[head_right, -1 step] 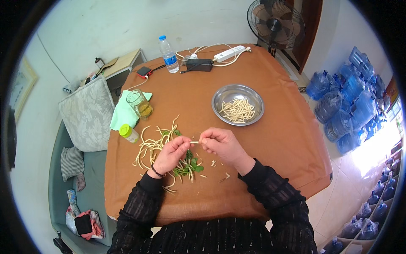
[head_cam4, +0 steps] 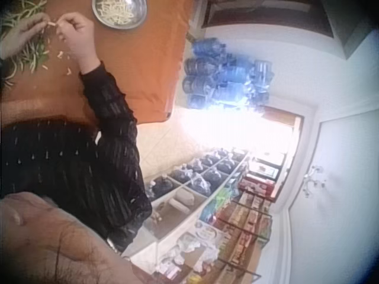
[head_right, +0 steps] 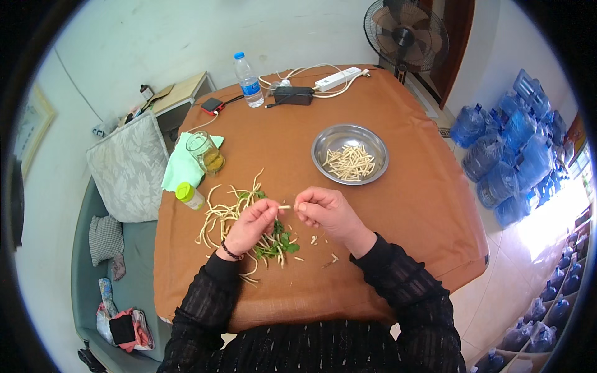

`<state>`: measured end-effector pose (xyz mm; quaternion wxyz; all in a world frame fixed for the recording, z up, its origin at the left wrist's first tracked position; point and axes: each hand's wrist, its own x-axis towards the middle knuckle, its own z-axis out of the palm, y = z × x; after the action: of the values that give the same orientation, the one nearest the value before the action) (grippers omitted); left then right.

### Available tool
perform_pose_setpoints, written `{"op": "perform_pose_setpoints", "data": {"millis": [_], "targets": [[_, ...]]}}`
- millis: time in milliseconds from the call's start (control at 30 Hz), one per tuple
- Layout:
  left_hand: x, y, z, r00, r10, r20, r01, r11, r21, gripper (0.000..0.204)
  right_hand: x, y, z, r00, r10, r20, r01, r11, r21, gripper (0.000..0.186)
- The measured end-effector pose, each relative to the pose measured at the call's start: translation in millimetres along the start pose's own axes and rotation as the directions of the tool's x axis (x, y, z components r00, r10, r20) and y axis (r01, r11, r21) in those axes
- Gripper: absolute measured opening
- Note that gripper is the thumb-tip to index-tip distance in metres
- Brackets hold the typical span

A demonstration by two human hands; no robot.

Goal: The person sits on the floor and manually peels fibrous strings from long, thin vegetable stems. They hold each stem with both hands, pull the fibers away, and place the cleaned pieces into a metal bowl.

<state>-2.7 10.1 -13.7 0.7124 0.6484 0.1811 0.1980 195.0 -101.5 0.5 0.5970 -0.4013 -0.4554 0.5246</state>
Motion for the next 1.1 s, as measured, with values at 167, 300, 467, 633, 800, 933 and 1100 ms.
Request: {"op": "perform_pose_setpoints", "data": {"millis": [167, 300, 467, 633, 800, 933, 1100], "targets": [[2.2, 1.5, -3.1, 0.996, -0.023, 0.092, 0.053, 0.939, -0.34, 0.022, 4.6, 0.7, -0.9, 0.99, 0.139, -0.009, -0.138, 0.984, 0.113, 0.019], [3.0, -0.9, -5.8, 0.996, -0.062, 0.063, 0.079, 0.946, -0.313, 0.022, 6.9, 2.8, -0.7, 0.981, 0.193, 0.014, -0.192, 0.96, 0.205, 0.021], [3.4, -1.9, -6.0, 0.996, -0.053, 0.076, 0.076, 0.937, -0.342, 0.022, 8.7, 16.4, -5.9, 0.993, 0.111, 0.031, -0.115, 0.971, 0.209, 0.021], [3.8, -1.0, -6.4, 0.997, -0.05, 0.061, 0.068, 0.935, -0.348, 0.022, 12.5, 18.6, -17.4, 0.996, 0.094, 0.003, -0.089, 0.937, 0.337, 0.02], [3.7, -1.0, -3.7, 0.998, -0.048, 0.031, 0.056, 0.935, -0.35, 0.02, 13.4, 20.7, -17.3, 0.996, 0.08, -0.029, -0.067, 0.948, 0.312, 0.018], [4.0, -1.0, 5.8, 0.998, -0.059, -0.025, 0.046, 0.931, -0.361, 0.016, 12.6, 22.8, -8.0, 0.993, 0.029, -0.113, -0.015, 0.992, 0.124, 0.017], [-0.3, 4.7, 14.5, 0.993, -0.116, 0.032, 0.12, 0.95, -0.287, 0.019, 10.6, 22.9, -3.7, 0.985, -0.079, -0.152, 0.074, 0.997, -0.038, 0.017]]}}
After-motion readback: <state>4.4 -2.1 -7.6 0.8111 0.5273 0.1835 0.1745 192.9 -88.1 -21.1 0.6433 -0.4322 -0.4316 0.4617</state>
